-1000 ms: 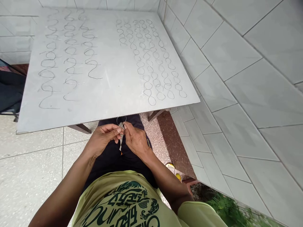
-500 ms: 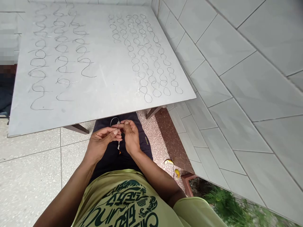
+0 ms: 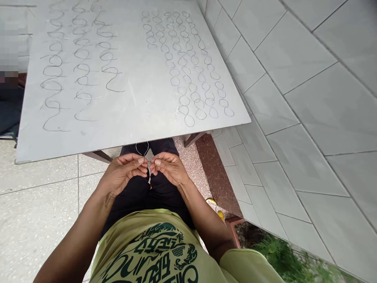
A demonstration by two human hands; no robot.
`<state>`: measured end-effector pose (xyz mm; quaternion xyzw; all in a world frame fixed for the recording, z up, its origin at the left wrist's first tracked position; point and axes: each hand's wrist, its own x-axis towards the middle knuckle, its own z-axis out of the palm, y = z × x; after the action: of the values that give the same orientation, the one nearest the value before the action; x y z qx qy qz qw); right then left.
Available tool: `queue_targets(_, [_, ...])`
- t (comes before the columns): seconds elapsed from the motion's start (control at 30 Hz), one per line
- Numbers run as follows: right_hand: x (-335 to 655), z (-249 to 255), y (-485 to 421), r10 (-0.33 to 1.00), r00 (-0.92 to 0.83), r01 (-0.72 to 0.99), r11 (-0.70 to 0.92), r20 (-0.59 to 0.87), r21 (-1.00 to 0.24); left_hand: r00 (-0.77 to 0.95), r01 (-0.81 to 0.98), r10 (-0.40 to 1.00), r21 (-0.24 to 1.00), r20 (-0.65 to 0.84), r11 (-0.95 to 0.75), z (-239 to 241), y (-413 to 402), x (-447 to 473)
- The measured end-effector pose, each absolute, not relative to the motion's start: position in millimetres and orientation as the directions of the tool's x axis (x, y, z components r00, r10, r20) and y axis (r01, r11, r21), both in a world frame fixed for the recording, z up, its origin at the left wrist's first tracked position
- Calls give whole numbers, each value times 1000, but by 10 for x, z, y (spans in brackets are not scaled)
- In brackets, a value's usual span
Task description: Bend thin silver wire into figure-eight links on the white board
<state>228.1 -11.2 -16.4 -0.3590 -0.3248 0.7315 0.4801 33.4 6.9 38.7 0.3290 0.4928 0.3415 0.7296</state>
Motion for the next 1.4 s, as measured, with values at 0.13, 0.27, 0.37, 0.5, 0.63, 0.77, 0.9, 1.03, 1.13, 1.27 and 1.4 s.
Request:
queue_targets(0.13, [2222,-189,-128,961,-197,-456,-264,-193,-850,220,-229,833,803,-508,551,373,51,345])
queue_targets(0.27, [2124,-191,-158,980,-63,-483,-195,-188,-854,173,-294,850,798,-498,527,358,19,386])
queue_targets(0.37, [2043,-197,-186,969,-10,-576,-209,-249,-790,153,-314,865,807,-477,500,348,-6,414])
queue_targets(0.5, [2027,-236,-198,948,-49,-581,-284,-316,-762,151,-271,866,823,-477,500,344,-13,403])
queue_targets(0.63, [2068,-262,-192,929,-68,-594,-332,-365,-733,162,-302,865,810,-476,502,318,-7,388])
queue_targets(0.77, [2062,-208,-203,905,-32,-671,-333,-424,-662,163,-394,875,784,-455,481,270,-20,417])
queue_targets(0.9, [2058,-144,-215,932,-16,-672,-278,-362,-687,180,-429,887,777,-426,460,244,-32,434])
queue_targets(1.03, [2073,-135,-224,958,-84,-639,-262,-273,-723,217,-391,884,793,-414,467,246,-9,404])
queue_targets(1.13, [2083,-146,-234,958,-110,-630,-273,-265,-727,236,-378,880,795,-413,475,238,14,386])
queue_targets(1.27, [2111,-164,-239,944,-164,-626,-324,-287,-709,228,-374,881,798,-414,472,213,18,384])
queue_targets(1.4, [2129,-175,-224,925,-176,-614,-370,-335,-697,230,-332,885,822,-406,463,197,7,380])
